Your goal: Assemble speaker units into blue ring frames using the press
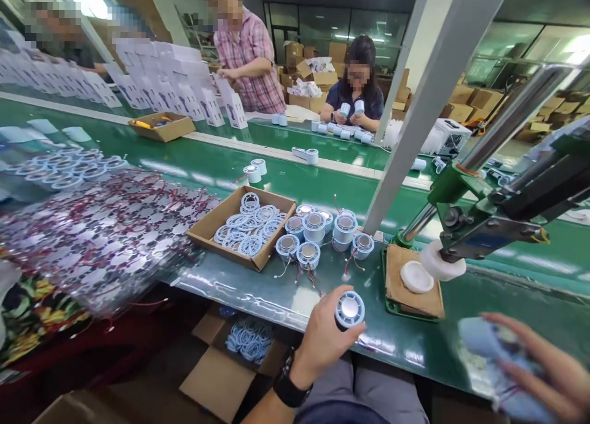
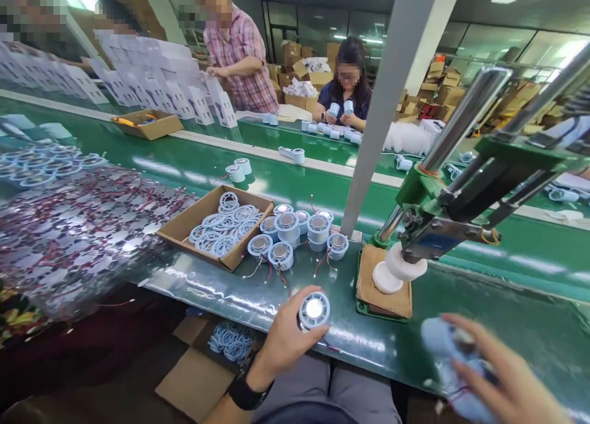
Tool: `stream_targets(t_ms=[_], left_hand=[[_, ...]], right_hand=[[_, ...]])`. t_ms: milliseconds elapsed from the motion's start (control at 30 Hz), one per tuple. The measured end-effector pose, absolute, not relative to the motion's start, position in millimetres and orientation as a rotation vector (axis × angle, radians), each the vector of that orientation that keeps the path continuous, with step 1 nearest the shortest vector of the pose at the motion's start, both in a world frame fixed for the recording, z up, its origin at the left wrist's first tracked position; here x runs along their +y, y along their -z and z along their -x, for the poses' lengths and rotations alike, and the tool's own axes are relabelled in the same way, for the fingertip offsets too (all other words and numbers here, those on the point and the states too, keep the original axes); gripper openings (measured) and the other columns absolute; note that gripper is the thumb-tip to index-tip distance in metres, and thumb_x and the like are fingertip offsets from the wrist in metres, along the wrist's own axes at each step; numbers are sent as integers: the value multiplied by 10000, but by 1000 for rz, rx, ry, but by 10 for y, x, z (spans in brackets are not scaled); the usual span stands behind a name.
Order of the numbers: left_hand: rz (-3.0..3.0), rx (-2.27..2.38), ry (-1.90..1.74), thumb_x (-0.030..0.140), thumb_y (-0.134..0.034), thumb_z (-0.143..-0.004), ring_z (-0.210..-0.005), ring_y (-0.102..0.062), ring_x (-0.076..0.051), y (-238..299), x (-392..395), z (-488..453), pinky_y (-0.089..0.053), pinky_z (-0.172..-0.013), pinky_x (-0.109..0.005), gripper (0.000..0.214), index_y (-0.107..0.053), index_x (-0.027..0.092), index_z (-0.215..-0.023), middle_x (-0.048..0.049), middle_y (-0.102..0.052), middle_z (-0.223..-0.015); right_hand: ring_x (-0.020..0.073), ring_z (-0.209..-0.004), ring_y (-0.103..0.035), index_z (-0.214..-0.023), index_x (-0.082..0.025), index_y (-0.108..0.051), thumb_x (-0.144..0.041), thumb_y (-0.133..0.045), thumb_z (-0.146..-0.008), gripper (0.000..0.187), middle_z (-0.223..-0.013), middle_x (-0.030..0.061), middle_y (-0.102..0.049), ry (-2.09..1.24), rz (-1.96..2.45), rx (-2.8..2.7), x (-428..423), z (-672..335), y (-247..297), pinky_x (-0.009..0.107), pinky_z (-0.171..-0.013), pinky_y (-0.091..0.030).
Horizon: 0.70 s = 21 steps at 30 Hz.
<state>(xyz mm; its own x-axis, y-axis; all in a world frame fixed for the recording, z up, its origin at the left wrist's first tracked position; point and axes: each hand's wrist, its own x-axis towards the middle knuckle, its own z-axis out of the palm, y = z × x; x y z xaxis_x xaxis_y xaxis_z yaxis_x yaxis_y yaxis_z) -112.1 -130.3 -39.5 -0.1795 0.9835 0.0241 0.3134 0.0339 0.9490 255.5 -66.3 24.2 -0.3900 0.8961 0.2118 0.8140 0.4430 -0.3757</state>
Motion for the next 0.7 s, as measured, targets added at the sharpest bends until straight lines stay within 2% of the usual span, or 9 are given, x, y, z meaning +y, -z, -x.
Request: stream_targets(t_ms=[67, 167, 233, 300, 400, 467, 533, 600, 700], left_hand=[[-1303, 1603, -1195, 169, -723, -659, -1075, -685, -287, 366, -1431, 1202, -529, -993, -409, 538, -649, 170, -1192, -108, -732, -1182], [-1231, 1620, -1292, 230, -760, -676, -1027, -704, -279, 312, -1684, 1360, -560, -939, -377, 500, -671, 174, -1164, -103, -747, -1161], [-1187, 1647, -1344, 273, -796, -665, -1002, -713, -281, 287, -1845, 1442, -576, -897, -356, 522, -679, 165, -1163, -110, -752, -1157], [-1146, 1672, -1357, 266, -817, -634, -967, -720, -275, 275, -1968, 1476, -586, -862, -334, 548, -686, 155, -1154, -109, -761, -1128], [-1108, 1675, -1324, 194, -811, -590, -962, -719, -273, 259, -2054, 1443, -592, -843, -314, 555, -698, 156, -1133, -93, -770, -1098], [-1109, 1661, -1275, 169, -818, -577, -1003, -710, -284, 237, -2051, 1382, -588, -868, -317, 564, -705, 162, -1129, -91, -767, -1115], [-1133, 1600, -1217, 178, -853, -573, -1031, -703, -290, 212, -2018, 1297, -580, -898, -324, 586, -702, 171, -1139, -90, -761, -1136], [-1164, 1522, -1197, 198, -893, -557, -1040, -702, -294, 194, -1971, 1187, -575, -920, -336, 638, -688, 183, -1162, -87, -755, -1146], [-1221, 1466, -1183, 193, -895, -586, -1073, -694, -296, 192, -1907, 996, -560, -967, -370, 668, -655, 215, -1209, -76, -736, -1179]], right_hand=[[266, -999, -756, -1349, -313, -613, -364, -570, -914, 440, -1256, 93, -708, -323, 1196, -2555, -934, -2038, -124, 316, -783, -658], [236, -909, -760, -1366, -300, -601, -173, -569, -875, 508, -1274, 95, -672, -386, 1145, -2757, -950, -975, -151, 323, -767, -646], [230, -850, -757, -1362, -328, -611, -185, -617, -888, 495, -1230, 89, -682, -338, 1232, -2807, -768, -399, -242, 313, -734, -628], [259, -901, -747, -1397, -326, -585, -265, -649, -919, 486, -1260, 131, -664, -301, 1295, -2756, -598, -75, -291, 321, -724, -616], [343, -1116, -679, -1450, -260, -528, -332, -577, -977, 480, -1353, 207, -599, -244, 1344, -2598, -588, -58, -193, 431, -814, -617], [330, -1172, -654, -1427, -224, -530, -288, -508, -999, 434, -1314, 195, -627, -262, 1234, -2387, -759, -263, -44, 472, -907, -603], [278, -1195, -658, -1437, -218, -494, -244, -513, -973, 465, -1291, 156, -655, -401, 1010, -2229, -1014, -513, 112, 424, -972, -599], [255, -1277, -625, -1504, -213, -398, -233, -572, -916, 613, -1387, 143, -612, -579, 812, -2218, -1277, -694, 244, 376, -1012, -592], [253, -1340, -585, -1570, -196, -276, -161, -584, -853, 781, -1459, 152, -564, -639, 816, -2146, -1541, -746, 397, 362, -1051, -569]])
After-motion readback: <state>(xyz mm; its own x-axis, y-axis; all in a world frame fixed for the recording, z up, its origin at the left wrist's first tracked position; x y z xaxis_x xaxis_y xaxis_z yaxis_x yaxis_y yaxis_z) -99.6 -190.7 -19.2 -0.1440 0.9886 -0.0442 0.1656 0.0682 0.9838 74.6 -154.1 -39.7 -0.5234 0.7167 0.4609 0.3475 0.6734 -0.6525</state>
